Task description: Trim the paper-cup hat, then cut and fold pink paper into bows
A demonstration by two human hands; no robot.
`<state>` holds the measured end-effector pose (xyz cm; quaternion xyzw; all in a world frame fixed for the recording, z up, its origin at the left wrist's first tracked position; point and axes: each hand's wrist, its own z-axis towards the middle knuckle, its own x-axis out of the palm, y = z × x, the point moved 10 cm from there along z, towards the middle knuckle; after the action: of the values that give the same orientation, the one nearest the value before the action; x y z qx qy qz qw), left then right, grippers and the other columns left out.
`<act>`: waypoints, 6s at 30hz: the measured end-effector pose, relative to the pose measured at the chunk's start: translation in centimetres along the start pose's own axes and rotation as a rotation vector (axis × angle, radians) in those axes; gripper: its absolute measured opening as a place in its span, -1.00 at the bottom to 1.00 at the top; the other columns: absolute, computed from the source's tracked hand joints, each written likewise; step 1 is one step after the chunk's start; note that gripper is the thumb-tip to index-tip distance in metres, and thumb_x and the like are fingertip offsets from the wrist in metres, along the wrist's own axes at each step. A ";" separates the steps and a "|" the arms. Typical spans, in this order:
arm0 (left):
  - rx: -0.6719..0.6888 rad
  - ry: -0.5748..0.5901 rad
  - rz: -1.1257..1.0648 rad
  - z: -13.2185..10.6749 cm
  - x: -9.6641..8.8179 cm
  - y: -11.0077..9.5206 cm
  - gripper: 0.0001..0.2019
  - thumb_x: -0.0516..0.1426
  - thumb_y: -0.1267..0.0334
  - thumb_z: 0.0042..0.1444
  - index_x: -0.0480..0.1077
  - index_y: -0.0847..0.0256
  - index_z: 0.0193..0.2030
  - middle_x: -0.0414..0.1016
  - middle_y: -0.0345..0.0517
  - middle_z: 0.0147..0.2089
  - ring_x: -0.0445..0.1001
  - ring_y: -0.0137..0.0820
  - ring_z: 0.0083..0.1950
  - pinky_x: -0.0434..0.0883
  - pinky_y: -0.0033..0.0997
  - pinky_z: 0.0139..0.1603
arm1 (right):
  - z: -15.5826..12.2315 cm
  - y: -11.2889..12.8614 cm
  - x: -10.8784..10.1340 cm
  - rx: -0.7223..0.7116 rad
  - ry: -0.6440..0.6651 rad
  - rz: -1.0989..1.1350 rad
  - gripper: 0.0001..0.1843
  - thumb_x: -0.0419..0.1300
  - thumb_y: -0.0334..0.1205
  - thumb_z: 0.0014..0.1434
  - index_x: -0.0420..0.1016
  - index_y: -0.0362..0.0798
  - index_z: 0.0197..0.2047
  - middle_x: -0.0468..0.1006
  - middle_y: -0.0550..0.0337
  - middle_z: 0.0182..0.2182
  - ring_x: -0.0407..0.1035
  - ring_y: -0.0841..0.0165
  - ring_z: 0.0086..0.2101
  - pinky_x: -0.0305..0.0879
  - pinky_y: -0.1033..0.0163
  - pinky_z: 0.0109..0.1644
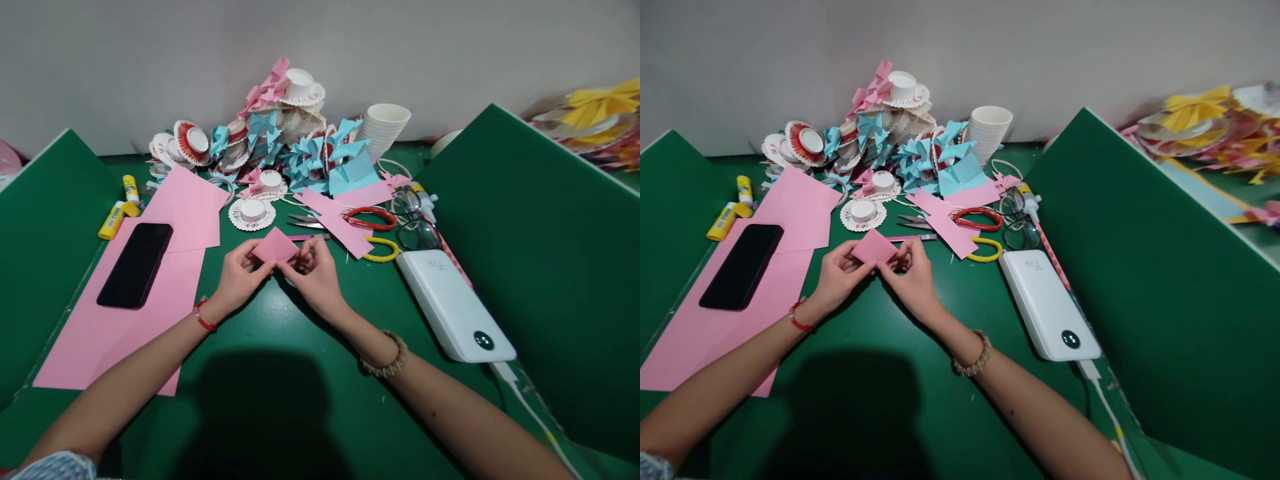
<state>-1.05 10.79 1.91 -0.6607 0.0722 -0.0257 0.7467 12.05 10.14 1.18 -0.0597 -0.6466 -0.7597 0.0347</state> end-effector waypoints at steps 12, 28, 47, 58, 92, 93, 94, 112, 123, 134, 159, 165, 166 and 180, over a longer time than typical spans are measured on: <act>-0.101 -0.012 -0.265 0.3 0.3 1.2 -0.51 0.33 0.29 -0.19 0.28 0.27 -0.10 0.50 -0.11 -0.24 0.47 -0.48 -0.30 0.42 -0.51 -0.25 | 0.4 -1.8 0.7 0.177 0.072 0.265 -0.44 0.41 -0.12 -0.22 0.01 0.04 -0.42 0.48 0.45 -0.57 0.38 0.52 -0.54 0.34 0.34 -0.37; -0.004 -0.015 -0.052 -0.1 -0.1 -0.6 -0.71 0.20 0.36 -0.15 0.33 0.26 -0.21 0.42 -0.21 -0.40 0.38 -0.49 -0.37 0.32 -0.50 -0.30 | 0.4 -1.3 -0.1 0.196 0.069 0.079 -0.74 0.32 -0.21 -0.24 0.44 -0.05 -0.40 0.47 0.31 -0.53 0.31 0.45 -0.51 0.27 0.30 -0.39; 0.149 0.019 0.353 -0.6 0.9 -1.5 -0.83 0.11 0.19 0.13 0.40 0.24 -0.39 0.38 -0.18 -0.41 0.30 -0.46 -0.37 0.25 -0.46 -0.31 | 0.5 -0.5 -1.3 0.108 -0.062 -0.076 -0.80 0.33 -0.15 -0.17 0.45 -0.07 -0.53 0.43 0.29 -0.60 0.21 0.47 -0.56 0.16 0.32 -0.46; 0.174 0.207 0.385 -0.7 2.7 -2.1 -0.72 -0.01 0.24 0.21 0.14 0.21 -0.53 0.15 -0.26 -0.49 0.15 -0.49 -0.43 0.14 -0.47 -0.37 | 0.5 -0.1 -0.5 0.084 0.034 -0.070 -0.78 0.33 -0.10 -0.15 0.48 -0.06 -0.50 0.49 0.27 -0.51 0.31 0.42 -0.45 0.26 0.28 -0.31; 0.123 -0.081 0.195 0.1 -1.0 -1.7 -0.83 0.11 0.22 0.10 0.34 0.24 -0.45 0.35 -0.24 -0.46 0.28 -0.51 -0.42 0.26 -0.52 -0.38 | 0.3 -0.6 -0.2 0.122 0.054 0.022 -0.84 0.26 -0.16 -0.07 0.43 -0.08 -0.47 0.41 0.29 -0.55 0.24 0.49 -0.54 0.21 0.32 -0.43; 0.109 -0.054 0.185 0.1 -0.8 -1.6 -0.83 0.12 0.22 0.09 0.33 0.24 -0.47 0.34 -0.25 -0.48 0.26 -0.51 -0.44 0.25 -0.52 -0.39 | 0.2 -0.5 0.1 0.117 0.077 0.013 -0.86 0.25 -0.18 -0.06 0.43 -0.08 -0.46 0.42 0.29 -0.55 0.25 0.49 -0.53 0.21 0.32 -0.43; 0.095 -0.016 0.180 0.1 -0.5 -1.4 -0.82 0.13 0.22 0.08 0.33 0.24 -0.48 0.32 -0.26 -0.50 0.25 -0.51 -0.45 0.24 -0.51 -0.41 | 0.2 -0.3 0.3 0.102 0.094 -0.003 -0.88 0.24 -0.21 -0.06 0.44 -0.08 -0.45 0.43 0.28 -0.54 0.27 0.48 -0.52 0.22 0.32 -0.42; 0.154 0.108 0.234 0.0 1.0 -1.9 -0.87 0.07 0.31 0.08 0.29 0.24 -0.47 0.29 -0.23 -0.45 0.25 -0.49 -0.41 0.23 -0.47 -0.37 | 0.1 -0.2 0.8 0.096 0.132 -0.082 -0.86 0.19 -0.20 -0.05 0.39 -0.09 -0.52 0.39 0.30 -0.59 0.22 0.51 -0.55 0.17 0.36 -0.47; 0.111 -0.021 0.188 0.1 -0.4 -1.5 -0.86 0.08 0.23 0.09 0.30 0.23 -0.43 0.30 -0.23 -0.45 0.25 -0.49 -0.42 0.23 -0.51 -0.41 | 0.1 -0.3 0.6 0.113 0.128 -0.027 -0.84 0.22 -0.16 -0.03 0.47 -0.08 -0.50 0.43 0.29 -0.58 0.23 0.51 -0.55 0.21 0.33 -0.42; 0.089 -0.116 0.051 0.5 -1.5 -0.8 -0.79 0.12 0.10 0.10 0.31 0.22 -0.37 0.30 -0.23 -0.44 0.25 -0.50 -0.44 0.24 -0.52 -0.44 | 0.0 -0.1 1.2 0.140 0.184 0.063 -0.82 0.25 -0.12 -0.05 0.48 -0.05 -0.40 0.46 0.28 -0.51 0.26 0.51 -0.55 0.28 0.33 -0.43; -0.001 -0.068 -0.087 0.8 -1.2 0.3 -0.75 0.16 0.05 0.05 0.29 0.20 -0.38 0.27 -0.25 -0.46 0.21 -0.51 -0.47 0.20 -0.51 -0.46 | -0.1 -0.6 1.5 0.167 0.214 0.087 -0.74 0.27 -0.03 -0.06 0.48 -0.06 -0.39 0.44 0.30 -0.52 0.28 0.51 -0.57 0.27 0.34 -0.45; -0.004 -0.049 -0.078 0.7 -1.0 0.2 -0.77 0.14 0.07 0.06 0.29 0.20 -0.38 0.27 -0.26 -0.45 0.20 -0.51 -0.47 0.20 -0.50 -0.46 | -0.1 -0.3 1.6 0.133 0.220 0.032 -0.77 0.23 -0.06 -0.02 0.46 -0.06 -0.37 0.46 0.28 -0.50 0.25 0.51 -0.56 0.25 0.33 -0.45; -0.004 -0.021 -0.061 0.7 -0.7 0.1 -0.77 0.14 0.08 0.06 0.30 0.20 -0.38 0.27 -0.25 -0.45 0.21 -0.50 -0.46 0.21 -0.50 -0.45 | -0.1 -0.2 1.6 0.116 0.209 0.005 -0.78 0.23 -0.08 -0.02 0.45 -0.06 -0.37 0.46 0.27 -0.49 0.25 0.51 -0.56 0.24 0.34 -0.45; 0.353 0.018 0.319 -0.8 0.6 -3.7 -0.89 0.17 0.25 0.09 0.39 0.19 -0.25 0.40 -0.08 -0.17 0.37 -0.36 -0.05 0.36 -0.34 -0.05 | -0.8 3.5 -0.4 -0.200 -0.030 -0.354 -0.83 0.22 -0.23 0.06 0.37 -0.04 -0.53 0.42 0.27 -0.59 0.26 0.47 -0.56 0.25 0.31 -0.46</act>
<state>-0.36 9.47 5.47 -0.4999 0.1766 0.0745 0.8446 12.84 8.80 4.41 0.0405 -0.5688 -0.8133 -0.1151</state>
